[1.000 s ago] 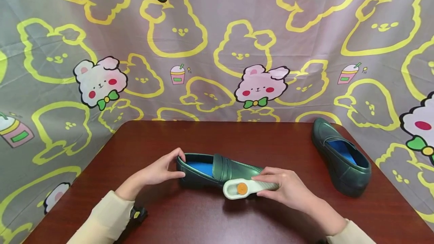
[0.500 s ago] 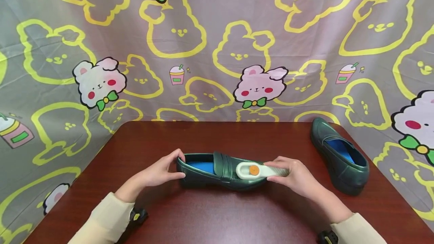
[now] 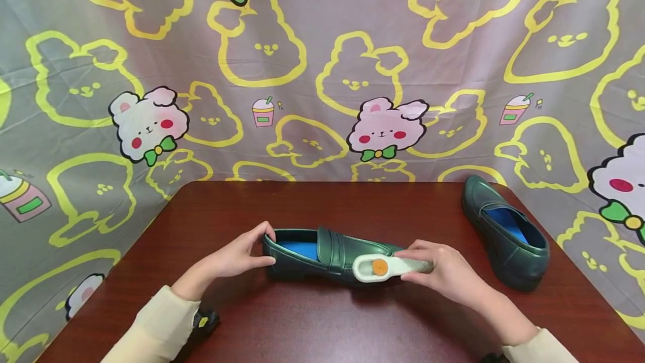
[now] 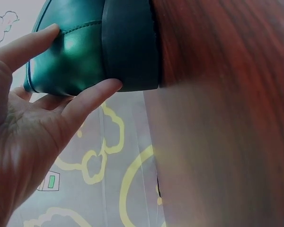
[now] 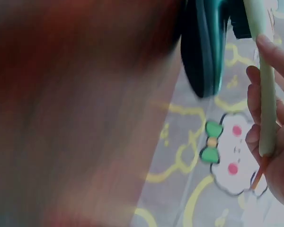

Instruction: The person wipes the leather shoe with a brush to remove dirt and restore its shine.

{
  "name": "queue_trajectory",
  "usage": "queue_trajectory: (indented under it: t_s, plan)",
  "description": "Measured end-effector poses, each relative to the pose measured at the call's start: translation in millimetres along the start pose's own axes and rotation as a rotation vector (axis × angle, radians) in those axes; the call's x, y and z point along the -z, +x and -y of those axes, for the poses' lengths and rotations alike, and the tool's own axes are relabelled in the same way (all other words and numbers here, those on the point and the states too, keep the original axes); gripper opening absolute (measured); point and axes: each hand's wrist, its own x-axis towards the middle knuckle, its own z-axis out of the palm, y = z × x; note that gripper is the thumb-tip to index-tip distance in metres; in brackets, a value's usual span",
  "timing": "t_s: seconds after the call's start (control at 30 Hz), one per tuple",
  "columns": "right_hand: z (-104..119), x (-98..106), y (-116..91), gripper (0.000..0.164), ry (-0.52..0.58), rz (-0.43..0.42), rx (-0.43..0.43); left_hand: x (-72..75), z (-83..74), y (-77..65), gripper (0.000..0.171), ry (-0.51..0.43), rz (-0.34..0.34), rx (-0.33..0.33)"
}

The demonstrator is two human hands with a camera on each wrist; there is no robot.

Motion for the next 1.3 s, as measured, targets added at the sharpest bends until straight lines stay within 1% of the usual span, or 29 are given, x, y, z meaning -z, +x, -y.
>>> queue_trajectory:
  t_s: [0.2, 0.27, 0.3, 0.37, 0.47, 0.53, 0.57, 0.63, 0.73, 0.83, 0.9, 0.97, 1.03, 1.07, 1.13, 1.23, 1.3]
  plan:
    - [-15.8, 8.4, -1.9, 0.037, -0.152, -0.082, -0.177, -0.7, 0.4, -0.4, 0.038, 0.004, 0.009, 0.006]
    - [-15.0, 10.0, -2.6, 0.036, -0.153, -0.092, -0.205, -0.7, 0.6, -0.3, 0.038, 0.001, 0.012, 0.003]
    - [-13.0, 10.4, -2.7, 0.036, -0.134, -0.086, -0.203, -0.7, 0.8, -0.2, 0.038, 0.001, 0.012, 0.002]
    - [-7.0, 9.8, -2.0, 0.038, -0.074, -0.056, -0.166, -0.3, 1.0, 0.0, 0.038, 0.002, 0.013, 0.000]
    - [3.2, 7.1, 0.1, 0.040, 0.035, 0.032, -0.088, 0.4, 1.2, 0.6, 0.038, 0.005, 0.015, 0.006]
    - [7.0, 5.6, 1.7, 0.039, 0.069, 0.082, -0.056, 1.0, 1.0, 1.3, 0.038, 0.010, 0.014, 0.010]
    - [7.3, 5.6, 2.1, 0.039, 0.077, 0.091, -0.050, 1.2, 0.9, 1.7, 0.038, 0.008, 0.015, 0.011]
    - [4.7, 7.1, 1.9, 0.038, 0.075, 0.098, -0.071, 1.5, 0.7, 2.4, 0.038, 0.018, 0.017, 0.013]
    - [-5.4, 13.2, -0.8, 0.036, 0.027, 0.074, -0.151, 1.8, 0.7, 2.8, 0.038, 0.033, 0.017, 0.014]
    - [-16.9, 21.5, -5.5, 0.032, -0.062, 0.043, -0.258, 1.7, 1.1, 2.3, 0.038, 0.040, 0.016, 0.018]
    - [-22.2, 26.3, -8.1, 0.032, -0.145, 0.009, -0.294, 1.5, 1.4, 1.7, 0.038, 0.034, 0.016, 0.020]
    - [-23.8, 29.2, -10.2, 0.032, -0.203, -0.031, -0.307, 1.3, 1.6, 1.5, 0.037, 0.028, 0.017, 0.022]
    - [-21.0, 29.2, -11.6, 0.033, -0.208, -0.058, -0.310, 1.0, 1.7, 1.3, 0.037, 0.026, 0.022, 0.026]
    - [-18.3, 28.2, -11.9, 0.033, -0.194, -0.058, -0.304, 0.9, 1.8, 1.3, 0.037, 0.024, 0.025, 0.028]
    - [-11.1, 25.2, -11.5, 0.033, -0.123, -0.042, -0.287, 0.9, 1.8, 1.2, 0.037, 0.020, 0.028, 0.031]
    - [-0.1, 18.9, -8.7, 0.035, -0.016, 0.004, -0.218, 0.9, 1.8, 1.0, 0.038, 0.019, 0.027, 0.031]
    - [4.7, 15.1, -6.3, 0.037, 0.019, 0.039, -0.155, 0.9, 1.9, 1.1, 0.038, 0.015, 0.024, 0.027]
